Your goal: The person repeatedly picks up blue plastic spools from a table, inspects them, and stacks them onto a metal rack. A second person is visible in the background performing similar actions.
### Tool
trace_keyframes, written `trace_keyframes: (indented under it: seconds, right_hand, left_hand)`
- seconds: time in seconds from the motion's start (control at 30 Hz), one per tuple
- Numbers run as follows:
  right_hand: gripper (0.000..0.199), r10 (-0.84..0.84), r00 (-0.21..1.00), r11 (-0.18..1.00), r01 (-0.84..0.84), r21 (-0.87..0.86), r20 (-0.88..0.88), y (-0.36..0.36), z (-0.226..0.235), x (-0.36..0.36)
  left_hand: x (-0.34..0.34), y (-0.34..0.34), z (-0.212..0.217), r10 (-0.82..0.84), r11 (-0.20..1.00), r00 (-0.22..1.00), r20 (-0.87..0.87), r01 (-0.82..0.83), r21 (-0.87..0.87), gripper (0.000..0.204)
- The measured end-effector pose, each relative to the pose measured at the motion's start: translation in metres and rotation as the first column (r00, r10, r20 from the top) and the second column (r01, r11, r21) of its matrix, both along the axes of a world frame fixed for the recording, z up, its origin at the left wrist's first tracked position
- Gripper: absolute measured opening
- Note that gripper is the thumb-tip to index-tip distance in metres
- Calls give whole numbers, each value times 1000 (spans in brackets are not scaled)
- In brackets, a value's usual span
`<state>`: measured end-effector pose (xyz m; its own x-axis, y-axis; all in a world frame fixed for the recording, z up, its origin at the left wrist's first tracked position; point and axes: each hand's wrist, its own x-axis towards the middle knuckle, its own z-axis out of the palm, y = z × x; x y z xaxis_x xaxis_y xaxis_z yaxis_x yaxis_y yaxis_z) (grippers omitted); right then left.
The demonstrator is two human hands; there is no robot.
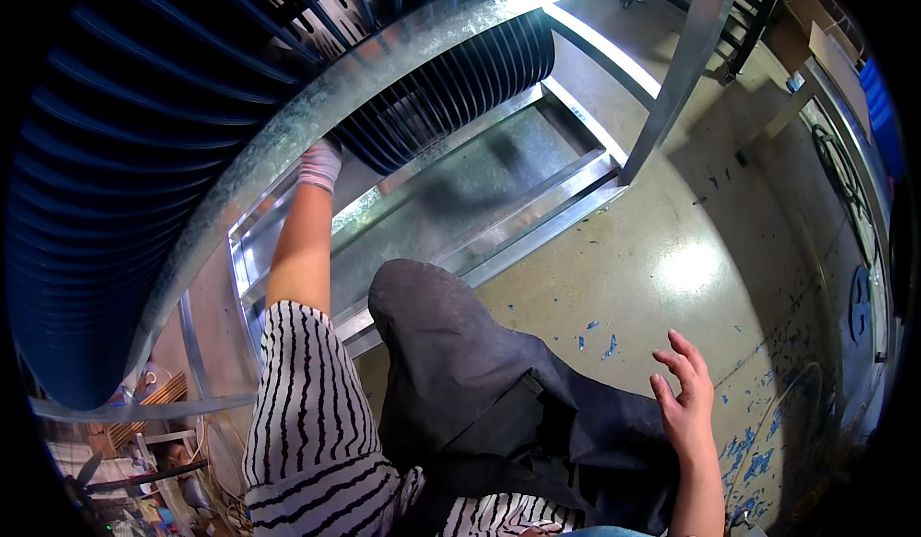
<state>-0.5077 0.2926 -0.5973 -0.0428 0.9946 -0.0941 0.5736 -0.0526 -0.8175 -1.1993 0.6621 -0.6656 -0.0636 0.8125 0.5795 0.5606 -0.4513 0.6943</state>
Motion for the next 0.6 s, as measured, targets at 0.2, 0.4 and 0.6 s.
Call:
trace_keyframes:
  seconds: [0.2,0.4,0.6]
  right_hand:
    - [28,4,1000,1000,-4,-17,5,12,-6,-2]
    - [29,180,984,983,-180,-20,-11,22,-11,-19]
    - [28,172,985,985,-172,-20,-3,26,-8,-23]
  left_hand:
    - [84,-20,42,127,987,763,633,-36,-154,68]
    - [92,-33,67,173,983,715,677,-83,-164,67]
    - [98,-44,80,171,984,679,714,-86,-153,66]
